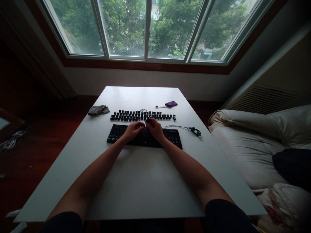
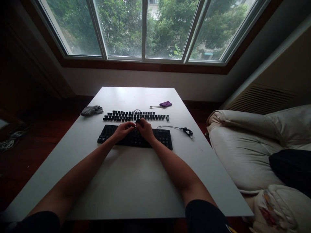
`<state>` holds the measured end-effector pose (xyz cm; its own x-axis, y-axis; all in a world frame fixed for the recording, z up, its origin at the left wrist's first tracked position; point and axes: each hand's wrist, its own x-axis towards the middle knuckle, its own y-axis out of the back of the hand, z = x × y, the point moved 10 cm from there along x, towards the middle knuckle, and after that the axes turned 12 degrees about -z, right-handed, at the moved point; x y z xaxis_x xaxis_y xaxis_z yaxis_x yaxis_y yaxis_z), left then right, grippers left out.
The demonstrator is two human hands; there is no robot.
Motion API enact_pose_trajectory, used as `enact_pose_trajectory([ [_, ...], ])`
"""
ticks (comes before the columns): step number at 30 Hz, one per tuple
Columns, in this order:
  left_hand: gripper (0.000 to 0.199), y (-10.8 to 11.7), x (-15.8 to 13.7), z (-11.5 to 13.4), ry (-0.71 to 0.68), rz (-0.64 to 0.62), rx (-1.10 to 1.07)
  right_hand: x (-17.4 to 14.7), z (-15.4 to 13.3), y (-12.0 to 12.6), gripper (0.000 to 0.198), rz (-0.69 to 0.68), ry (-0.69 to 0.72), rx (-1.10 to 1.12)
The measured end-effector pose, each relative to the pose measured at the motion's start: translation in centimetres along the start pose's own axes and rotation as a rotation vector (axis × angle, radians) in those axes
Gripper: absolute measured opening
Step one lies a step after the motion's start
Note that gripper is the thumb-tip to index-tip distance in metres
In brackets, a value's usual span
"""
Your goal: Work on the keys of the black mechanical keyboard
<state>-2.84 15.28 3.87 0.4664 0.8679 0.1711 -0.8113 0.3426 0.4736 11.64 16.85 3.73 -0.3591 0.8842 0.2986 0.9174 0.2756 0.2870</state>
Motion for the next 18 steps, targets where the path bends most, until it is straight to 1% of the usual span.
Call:
enact_pose_trajectory([
  [4,0.030,-0.1,-0.1,0.1,-0.020,0.006,-0.070,0.1,0.2,-0.1,0.026,-0.010,-0.007,0.079],
  [7,0.035,0.0,-0.3,0.3,-0.021,0.037,-0.056,0.4,0.8,-0.2,0.028,-0.015,-0.030,0.139],
  [11,0.031,0.0,-0.5,0.9,-0.037,0.062,0.067,0.8,2.0,-0.3,0.033,-0.031,-0.086,0.197],
  [15,0.028,-0.2,-0.7,2.1,-0.100,0.027,0.240,0.9,2.6,-0.5,0.032,-0.062,-0.106,0.242],
  [18,0.024,-0.4,-0.8,3.0,-0.137,-0.001,0.322,0.8,2.7,-0.4,0.031,-0.051,-0.114,0.239],
])
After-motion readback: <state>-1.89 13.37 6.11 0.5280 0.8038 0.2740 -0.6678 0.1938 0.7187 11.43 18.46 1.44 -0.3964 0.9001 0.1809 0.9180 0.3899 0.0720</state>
